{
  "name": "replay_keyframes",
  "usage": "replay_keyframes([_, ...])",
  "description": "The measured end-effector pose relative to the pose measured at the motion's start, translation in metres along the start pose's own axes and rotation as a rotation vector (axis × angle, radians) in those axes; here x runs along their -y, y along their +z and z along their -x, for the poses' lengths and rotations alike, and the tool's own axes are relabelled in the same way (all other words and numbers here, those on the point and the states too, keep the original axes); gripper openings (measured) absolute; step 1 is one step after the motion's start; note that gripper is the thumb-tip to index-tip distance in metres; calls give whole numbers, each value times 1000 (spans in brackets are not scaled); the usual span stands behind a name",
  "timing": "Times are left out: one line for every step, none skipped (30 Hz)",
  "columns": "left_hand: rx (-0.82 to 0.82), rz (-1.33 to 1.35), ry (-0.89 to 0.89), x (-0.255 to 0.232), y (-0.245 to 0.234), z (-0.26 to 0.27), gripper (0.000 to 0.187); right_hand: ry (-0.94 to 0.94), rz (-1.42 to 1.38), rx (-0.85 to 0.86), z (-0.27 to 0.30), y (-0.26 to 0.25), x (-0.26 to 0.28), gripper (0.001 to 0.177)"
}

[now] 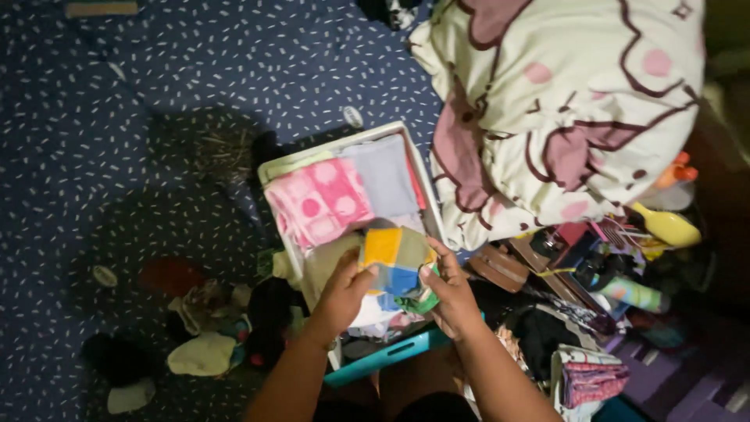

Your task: Organizing and folding various clothing items and placing them into a plastic storage drawer.

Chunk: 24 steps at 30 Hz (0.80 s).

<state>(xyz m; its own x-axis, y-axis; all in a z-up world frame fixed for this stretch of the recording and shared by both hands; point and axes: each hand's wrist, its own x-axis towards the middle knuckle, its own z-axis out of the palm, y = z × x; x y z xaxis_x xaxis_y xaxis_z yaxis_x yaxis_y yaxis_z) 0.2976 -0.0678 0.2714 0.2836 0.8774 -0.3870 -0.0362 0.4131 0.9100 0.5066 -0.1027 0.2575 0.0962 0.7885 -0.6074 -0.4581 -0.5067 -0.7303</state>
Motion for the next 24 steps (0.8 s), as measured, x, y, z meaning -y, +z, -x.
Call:
replay_keyframes([-125,25,-188,8,3,0,21,-4,-71,-56,0,-10,-4,68])
replay_keyframes([-250,50,-376,16,5,0,24,-9,-141,-111,0,-19,-8,63])
replay_keyframes([-250,47,-376,18,3,-2,24,-9,-144,-110,4,-25,-5,63])
replay_keyframes([-297,-34,-401,21,0,-3,29,-26,-200,-111,6,-32,-3,55])
replay_keyframes([-334,-119,-426,23,-3,-5,35,-47,-260,-119,11,-38,-1,48])
replay_keyframes([-327,-125,-427,17,2,-5,35,-50,-266,-126,12,-47,-6,48])
replay_keyframes([-401,-546,-236,12,8,-5,43,-47,-287,-110,13,-58,-9,46])
replay_keyframes([-465,-960,-26,7,14,-4,72,-44,-308,-93,13,-68,-12,45])
replay_keyframes([-464,-960,-23,-10,25,0,72,-48,-308,-94,13,-66,-9,45])
replay_keyframes([-295,-755,-23,-27,36,5,70,-64,-290,-53,14,-63,-7,45])
replay_keyframes([-129,-550,-34,-42,47,16,69,-68,-272,-15,19,-60,-7,46])
replay_keyframes([-129,-549,-42,-38,55,22,69,-61,-272,-17,29,-44,-2,46])
replay_keyframes([-73,-430,-133,-35,62,24,66,-75,-199,-35,33,-27,5,50])
replay_keyframes([-17,-309,-222,-33,68,26,63,-90,-126,-52,37,-8,12,55])
replay_keyframes([-16,-312,-214,-26,68,25,63,-97,-128,-49,44,4,26,55])
replay_keyframes([-77,-247,-242,-18,67,24,57,-105,332,19,49,17,39,79])
replay_keyframes([-134,-177,-279,-9,68,27,52,-100,795,82,59,28,52,107])
replay_keyframes([-131,-176,-281,-13,70,31,52,-98,795,79,60,25,52,107])
replay_keyframes([-162,53,-261,-18,71,34,47,-120,711,91,59,22,54,102])
replay_keyframes([-192,283,-239,-23,73,37,43,-143,626,104,58,19,55,101])
replay_keyframes([-194,284,-238,-17,71,39,43,-143,627,106,53,7,38,101])
replay_keyframes([-201,357,-219,-12,70,41,34,-53,413,7,48,-5,22,65])
replay_keyframes([-207,430,-199,-7,68,42,25,36,198,-90,42,-17,5,33])
replay_keyframes([-208,429,-197,-11,67,42,25,34,198,-88,40,-13,6,33])
